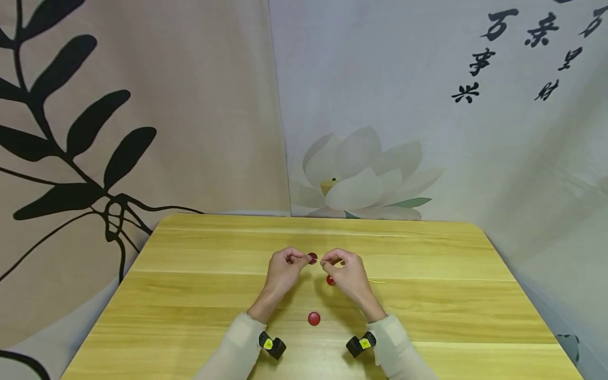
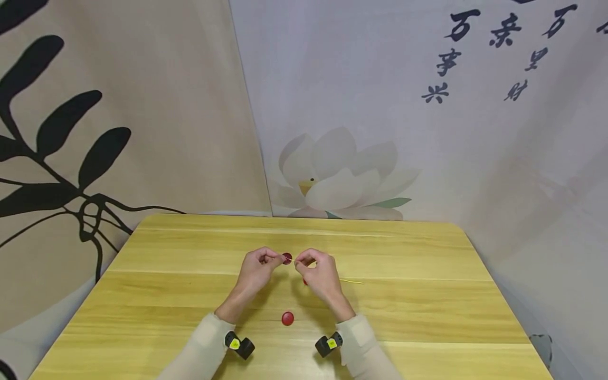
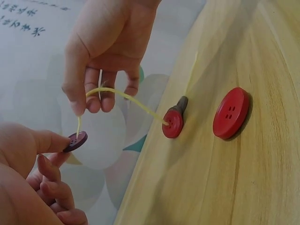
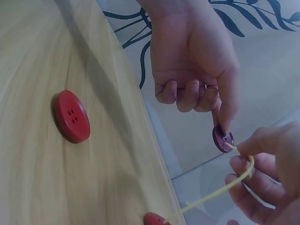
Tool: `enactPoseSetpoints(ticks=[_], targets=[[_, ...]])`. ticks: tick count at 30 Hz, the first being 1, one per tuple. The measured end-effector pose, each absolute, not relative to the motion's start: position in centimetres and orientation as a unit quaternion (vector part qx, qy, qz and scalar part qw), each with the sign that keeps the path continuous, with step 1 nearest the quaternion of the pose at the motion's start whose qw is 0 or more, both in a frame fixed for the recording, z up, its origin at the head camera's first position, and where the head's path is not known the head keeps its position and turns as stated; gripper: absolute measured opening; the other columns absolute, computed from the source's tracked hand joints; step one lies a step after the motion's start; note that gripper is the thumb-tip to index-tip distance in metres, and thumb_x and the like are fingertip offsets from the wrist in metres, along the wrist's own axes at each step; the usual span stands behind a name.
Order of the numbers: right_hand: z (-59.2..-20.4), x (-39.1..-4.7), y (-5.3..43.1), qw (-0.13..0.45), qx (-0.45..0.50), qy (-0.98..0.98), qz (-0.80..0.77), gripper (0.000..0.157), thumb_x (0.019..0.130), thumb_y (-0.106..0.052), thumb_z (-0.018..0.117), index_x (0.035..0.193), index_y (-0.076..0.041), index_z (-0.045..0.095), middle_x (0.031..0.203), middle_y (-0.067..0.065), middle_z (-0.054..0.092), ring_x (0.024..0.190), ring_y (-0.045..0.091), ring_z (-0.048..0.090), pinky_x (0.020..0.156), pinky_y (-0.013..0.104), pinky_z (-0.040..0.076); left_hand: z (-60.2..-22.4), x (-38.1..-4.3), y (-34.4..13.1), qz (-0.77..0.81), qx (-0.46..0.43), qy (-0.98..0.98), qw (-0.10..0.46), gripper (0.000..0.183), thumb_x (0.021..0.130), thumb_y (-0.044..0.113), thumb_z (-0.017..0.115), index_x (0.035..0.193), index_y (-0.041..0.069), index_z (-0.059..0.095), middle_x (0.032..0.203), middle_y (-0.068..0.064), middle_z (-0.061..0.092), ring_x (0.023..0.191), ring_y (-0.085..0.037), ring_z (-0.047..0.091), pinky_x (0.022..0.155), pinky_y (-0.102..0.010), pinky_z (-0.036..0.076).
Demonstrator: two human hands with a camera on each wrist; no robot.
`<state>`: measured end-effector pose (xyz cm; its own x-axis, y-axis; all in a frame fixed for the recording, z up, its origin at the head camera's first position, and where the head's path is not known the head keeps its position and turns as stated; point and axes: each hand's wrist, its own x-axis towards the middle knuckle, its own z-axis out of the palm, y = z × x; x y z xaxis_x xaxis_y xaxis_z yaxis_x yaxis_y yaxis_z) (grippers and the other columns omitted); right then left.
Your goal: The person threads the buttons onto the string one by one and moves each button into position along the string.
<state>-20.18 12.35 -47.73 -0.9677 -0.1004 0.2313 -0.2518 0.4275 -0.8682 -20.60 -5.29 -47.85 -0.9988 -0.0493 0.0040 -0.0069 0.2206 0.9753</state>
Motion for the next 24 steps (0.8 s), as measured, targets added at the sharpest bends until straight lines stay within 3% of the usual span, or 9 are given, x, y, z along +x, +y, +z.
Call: enactPoseSetpoints(ticks=[5,24], targets=[[-47.60,-20.17,12.28,0.077,0.107,-0.842,0.522,0.011,0.085,-0.004,0.073,0.082,-0.015,0.073,0.076,-0.006,0.068,0.077,0.012,0.061,0.083,0.043,0.047,-47.53,-20.50,-5.17,-0.625,0.016,-0.780,0.018,0.010,0.087,0.013,0.073,0.082,0.005,0.070,0.069,0.002,0.052,0.060,-0.011,0.045,0.050,-0.020,0.034],[-47.35,-19.73,11.96,0.093,0.121,-0.828,0.540,0.003,0.087,-0.011,0.074,0.085,-0.010,0.072,0.075,-0.006,0.067,0.076,0.013,0.060,0.083,0.051,0.048,-47.23,-20.07,-4.95,-0.623,0.011,-0.782,0.013,0.011,0.089,0.014,0.072,0.083,0.005,0.069,0.069,0.002,0.052,0.061,-0.012,0.045,0.051,-0.021,0.034]])
